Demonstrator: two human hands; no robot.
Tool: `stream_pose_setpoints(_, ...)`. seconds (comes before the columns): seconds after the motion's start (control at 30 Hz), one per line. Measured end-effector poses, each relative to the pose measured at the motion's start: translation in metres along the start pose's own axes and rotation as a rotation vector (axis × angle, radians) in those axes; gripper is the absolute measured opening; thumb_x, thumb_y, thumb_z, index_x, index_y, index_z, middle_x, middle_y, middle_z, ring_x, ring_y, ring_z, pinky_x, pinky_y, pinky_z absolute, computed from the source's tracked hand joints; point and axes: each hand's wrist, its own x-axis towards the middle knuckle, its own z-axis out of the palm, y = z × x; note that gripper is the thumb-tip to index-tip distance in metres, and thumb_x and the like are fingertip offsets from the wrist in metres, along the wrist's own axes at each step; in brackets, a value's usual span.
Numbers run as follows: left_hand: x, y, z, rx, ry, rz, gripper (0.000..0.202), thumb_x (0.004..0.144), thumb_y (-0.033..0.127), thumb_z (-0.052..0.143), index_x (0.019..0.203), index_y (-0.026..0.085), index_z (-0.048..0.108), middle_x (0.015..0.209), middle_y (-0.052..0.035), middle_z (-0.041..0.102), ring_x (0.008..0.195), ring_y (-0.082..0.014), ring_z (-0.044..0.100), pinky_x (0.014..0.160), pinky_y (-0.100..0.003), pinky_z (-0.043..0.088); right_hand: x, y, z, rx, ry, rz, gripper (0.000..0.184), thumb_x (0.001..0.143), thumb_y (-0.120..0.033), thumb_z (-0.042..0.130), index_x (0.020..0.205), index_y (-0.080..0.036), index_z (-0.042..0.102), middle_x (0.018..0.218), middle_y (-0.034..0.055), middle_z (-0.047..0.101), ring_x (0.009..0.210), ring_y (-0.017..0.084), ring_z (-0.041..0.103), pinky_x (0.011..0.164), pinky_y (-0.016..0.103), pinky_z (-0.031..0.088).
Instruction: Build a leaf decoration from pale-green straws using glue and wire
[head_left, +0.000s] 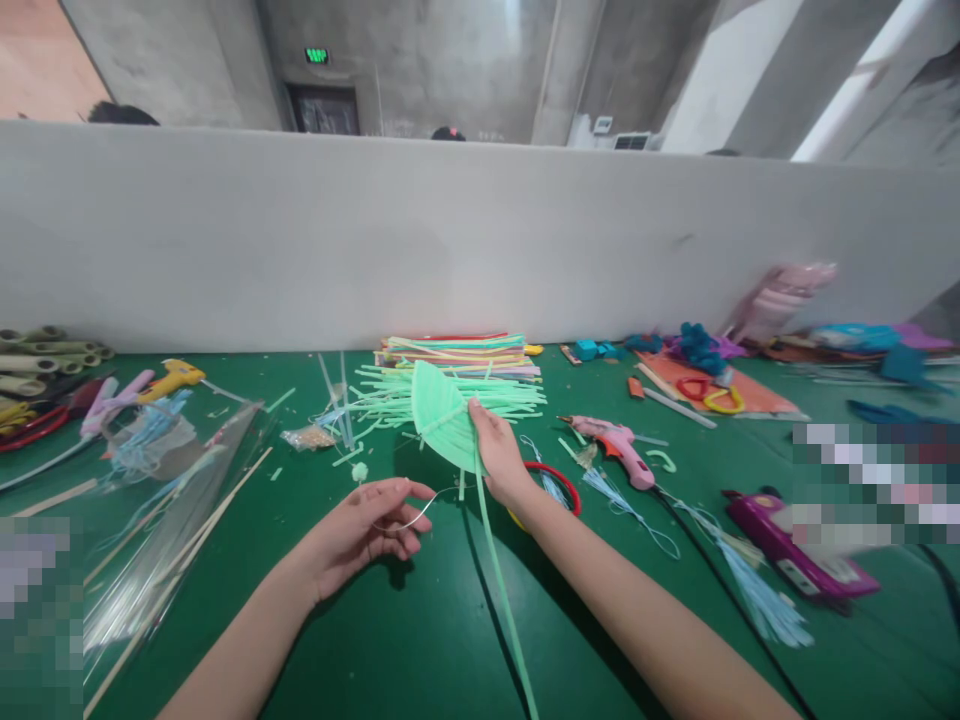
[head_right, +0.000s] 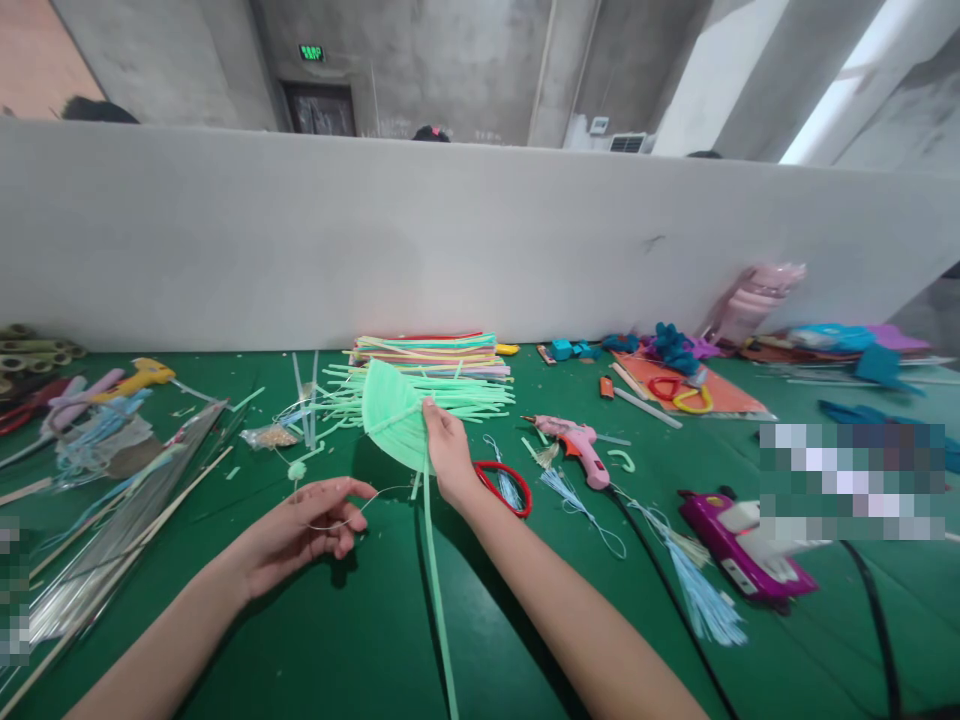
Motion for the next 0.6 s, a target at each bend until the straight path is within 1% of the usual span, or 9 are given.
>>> stream_pose_setpoints(0.13, -0.001, 0.000, 0.000, 0.012, -0.016, -0.022, 0.033, 0.078, 0.041, 0.069, 0.101, 0.017, 0.068, 0.068, -0.0001, 0.066, 0.051, -0.0076, 0.058, 0.053, -0.019, 0.046, -0.004, 0.001, 0.005, 0.125, 0.138, -0.088, 0.067, 0.070, -0.078, 0.050, 0.095, -0.017, 0.064, 0.067, 0.0014, 0.064, 0.074, 0.021, 0.059, 0.066, 0.030, 0.046)
stream_pose_setpoints(0.17, 0.000, 0.000, 0.001, 0.015, 0.001, -0.024, 0.034, 0.079, 0.043, 0.068, 0.099, 0.016, 0.068, 0.070, -0.0012, 0.066, 0.053, -0.0087, 0.060, 0.053, -0.020, 0.047, -0.005, 0.000, 0.006, 0.148, 0.160, -0.120, 0.064, 0.071, -0.077, 0.050, 0.091, -0.017, 0.064, 0.065, 0.0007, 0.063, 0.071, 0.020, 0.058, 0.064, 0.029, 0.045)
stream_pose_setpoints(0.23, 0.003, -0.001, 0.002, 0.005, 0.063, -0.014, 0.036, 0.080, 0.047, 0.065, 0.096, 0.015, 0.068, 0.082, -0.0056, 0.069, 0.064, -0.0127, 0.065, 0.058, -0.023, 0.050, -0.006, 0.000, 0.008, 0.179, 0.193, -0.183, 0.060, 0.072, -0.075, 0.051, 0.083, -0.018, 0.063, 0.060, -0.0009, 0.059, 0.065, 0.019, 0.055, 0.061, 0.028, 0.043)
stream_pose_setpoints(0.3, 0.006, -0.002, 0.001, -0.034, 0.122, 0.019, 0.036, 0.082, 0.048, 0.062, 0.093, 0.014, 0.068, 0.090, -0.0077, 0.069, 0.072, -0.0150, 0.067, 0.061, -0.024, 0.052, -0.008, -0.001, 0.009, 0.184, 0.192, -0.219, 0.056, 0.073, -0.073, 0.051, 0.076, -0.018, 0.061, 0.056, -0.0019, 0.056, 0.061, 0.017, 0.052, 0.058, 0.027, 0.041)
stream_pose_setpoints(0.33, 0.008, -0.002, 0.000, -0.063, 0.132, 0.034, 0.036, 0.082, 0.048, 0.061, 0.091, 0.014, 0.069, 0.087, -0.0069, 0.068, 0.070, -0.0144, 0.066, 0.060, -0.023, 0.052, -0.009, -0.002, 0.009, 0.177, 0.177, -0.223, 0.055, 0.074, -0.072, 0.052, 0.074, -0.018, 0.060, 0.055, -0.0023, 0.055, 0.060, 0.016, 0.051, 0.057, 0.027, 0.040)
stream_pose_setpoints(0.43, 0.010, 0.000, -0.002, -0.167, 0.104, 0.056, 0.039, 0.081, 0.051, 0.060, 0.079, 0.013, 0.068, 0.065, -0.0009, 0.060, 0.052, -0.0099, 0.057, 0.047, -0.020, 0.045, -0.010, -0.002, 0.009, 0.143, 0.129, -0.216, 0.052, 0.074, -0.069, 0.054, 0.070, -0.018, 0.058, 0.054, -0.0032, 0.052, 0.058, 0.015, 0.048, 0.056, 0.025, 0.038)
stream_pose_setpoints(0.47, 0.009, 0.001, -0.003, -0.190, 0.090, 0.062, 0.038, 0.079, 0.051, 0.062, 0.078, 0.013, 0.068, 0.061, 0.0003, 0.057, 0.049, -0.0090, 0.054, 0.044, -0.020, 0.043, -0.011, -0.001, 0.009, 0.131, 0.119, -0.216, 0.051, 0.075, -0.068, 0.054, 0.069, -0.018, 0.058, 0.054, -0.0033, 0.051, 0.058, 0.014, 0.047, 0.056, 0.025, 0.038)
stream_pose_setpoints(0.53, 0.007, 0.003, -0.004, -0.182, 0.066, 0.088, 0.034, 0.075, 0.047, 0.070, 0.078, 0.013, 0.068, 0.060, 0.0007, 0.057, 0.047, -0.0081, 0.051, 0.042, -0.019, 0.039, -0.011, -0.001, 0.010, 0.112, 0.109, -0.221, 0.051, 0.076, -0.067, 0.054, 0.069, -0.017, 0.058, 0.056, -0.0032, 0.051, 0.059, 0.014, 0.046, 0.057, 0.025, 0.038)
stream_pose_setpoints(0.6, 0.004, 0.005, -0.004, -0.119, 0.054, 0.102, 0.029, 0.072, 0.039, 0.075, 0.078, 0.012, 0.069, 0.061, 0.0005, 0.058, 0.048, -0.0073, 0.051, 0.044, -0.018, 0.038, -0.011, -0.001, 0.011, 0.101, 0.109, -0.229, 0.050, 0.076, -0.066, 0.053, 0.070, -0.017, 0.059, 0.058, -0.0027, 0.052, 0.060, 0.014, 0.046, 0.058, 0.024, 0.038)
